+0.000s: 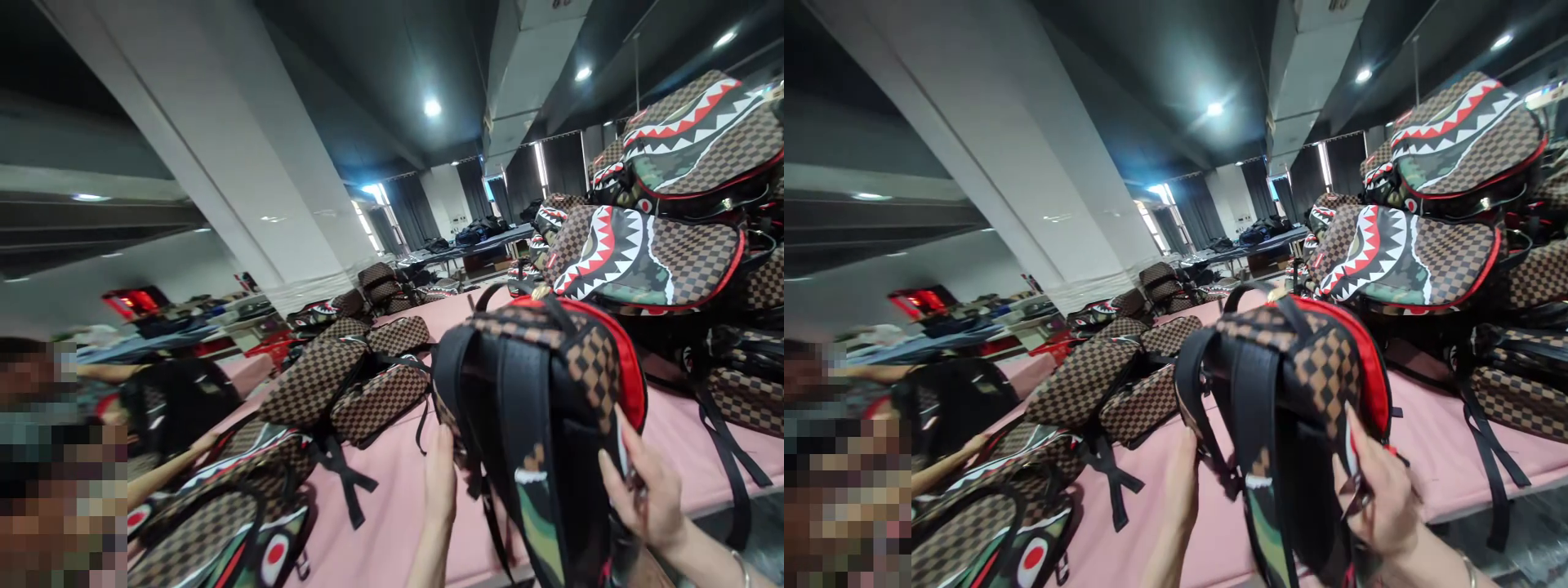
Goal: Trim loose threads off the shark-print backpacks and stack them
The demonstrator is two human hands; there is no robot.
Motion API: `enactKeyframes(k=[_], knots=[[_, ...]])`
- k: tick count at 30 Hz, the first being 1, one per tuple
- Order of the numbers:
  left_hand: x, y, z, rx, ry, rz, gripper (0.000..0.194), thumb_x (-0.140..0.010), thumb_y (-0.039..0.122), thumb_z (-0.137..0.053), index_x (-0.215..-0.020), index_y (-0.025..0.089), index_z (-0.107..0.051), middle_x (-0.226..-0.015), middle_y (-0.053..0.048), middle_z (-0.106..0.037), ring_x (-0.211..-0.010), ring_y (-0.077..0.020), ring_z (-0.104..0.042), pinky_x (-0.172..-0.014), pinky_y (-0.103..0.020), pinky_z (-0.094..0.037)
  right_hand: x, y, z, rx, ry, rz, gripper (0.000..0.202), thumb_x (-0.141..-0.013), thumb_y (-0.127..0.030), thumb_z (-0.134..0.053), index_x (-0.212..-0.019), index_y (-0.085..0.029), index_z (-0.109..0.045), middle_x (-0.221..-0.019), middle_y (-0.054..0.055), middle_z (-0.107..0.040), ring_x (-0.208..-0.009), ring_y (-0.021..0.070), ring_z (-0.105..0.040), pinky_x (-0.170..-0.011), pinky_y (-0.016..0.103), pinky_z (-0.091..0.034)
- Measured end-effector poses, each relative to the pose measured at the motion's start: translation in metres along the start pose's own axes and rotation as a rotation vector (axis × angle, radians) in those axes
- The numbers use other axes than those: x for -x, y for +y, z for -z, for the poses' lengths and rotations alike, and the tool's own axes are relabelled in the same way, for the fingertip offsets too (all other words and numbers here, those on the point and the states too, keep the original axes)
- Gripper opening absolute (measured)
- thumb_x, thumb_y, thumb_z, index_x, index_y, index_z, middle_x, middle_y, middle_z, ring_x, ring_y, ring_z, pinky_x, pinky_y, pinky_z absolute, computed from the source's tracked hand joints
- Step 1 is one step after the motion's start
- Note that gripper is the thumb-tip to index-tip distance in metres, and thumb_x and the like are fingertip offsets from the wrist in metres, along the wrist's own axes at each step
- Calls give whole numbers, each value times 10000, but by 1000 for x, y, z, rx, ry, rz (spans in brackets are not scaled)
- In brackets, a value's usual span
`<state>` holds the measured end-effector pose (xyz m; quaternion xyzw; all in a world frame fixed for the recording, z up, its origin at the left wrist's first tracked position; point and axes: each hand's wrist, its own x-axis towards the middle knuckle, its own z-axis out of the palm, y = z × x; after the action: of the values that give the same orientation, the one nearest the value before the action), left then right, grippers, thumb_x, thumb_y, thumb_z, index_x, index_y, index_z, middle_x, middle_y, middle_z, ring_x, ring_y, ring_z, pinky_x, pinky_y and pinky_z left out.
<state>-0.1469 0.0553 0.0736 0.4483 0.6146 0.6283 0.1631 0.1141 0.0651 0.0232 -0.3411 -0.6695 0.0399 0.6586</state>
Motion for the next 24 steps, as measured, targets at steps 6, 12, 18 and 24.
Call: enactKeyframes(k=[6, 12, 18, 24], knots=[[7, 78, -15, -262, 16, -876, 506, -805, 265, -559, -1286, 228, -404, -1335, -104, -434, -1248, -253, -380, -1048, -465, -289, 35, 3, -26, 51, -45, 90, 593, -817, -159, -539, -1374, -171, -335, -1063, 125, -649, -757, 196, -665, -674, 284, -550], [-3, 116, -29, -393, -309, -1051, 565, -692, 373, -688, -1183, 195, -473, -1092, -105, -595, -1046, -239, -537, -929, -431, -429, 23, -1, -15, 24, -79, 36, 573, -836, -201, -525, -1375, -161, -336, -666, 17, -629, -455, 108, -544, -479, 206, -482], [-18, 130, -53, -418, -305, -1169, 207, -730, 305, -665, -919, 224, -644, -804, -34, -630, -761, -163, -562, -686, -312, -466, 26, -3, -8, 2, -166, -16, 593, -825, -209, -540, -1378, -172, -330, -504, -60, -469, -399, 91, -476, -453, 183, -451], [-14, 135, -64, -402, -291, -1085, 74, -801, 214, -575, -755, 200, -632, -697, -20, -584, -666, -130, -526, -609, -256, -434, 11, -3, 11, -68, -332, -143, 515, -836, -267, -522, -1325, -196, -379, -614, -25, -556, -500, 110, -555, -515, 188, -504]])
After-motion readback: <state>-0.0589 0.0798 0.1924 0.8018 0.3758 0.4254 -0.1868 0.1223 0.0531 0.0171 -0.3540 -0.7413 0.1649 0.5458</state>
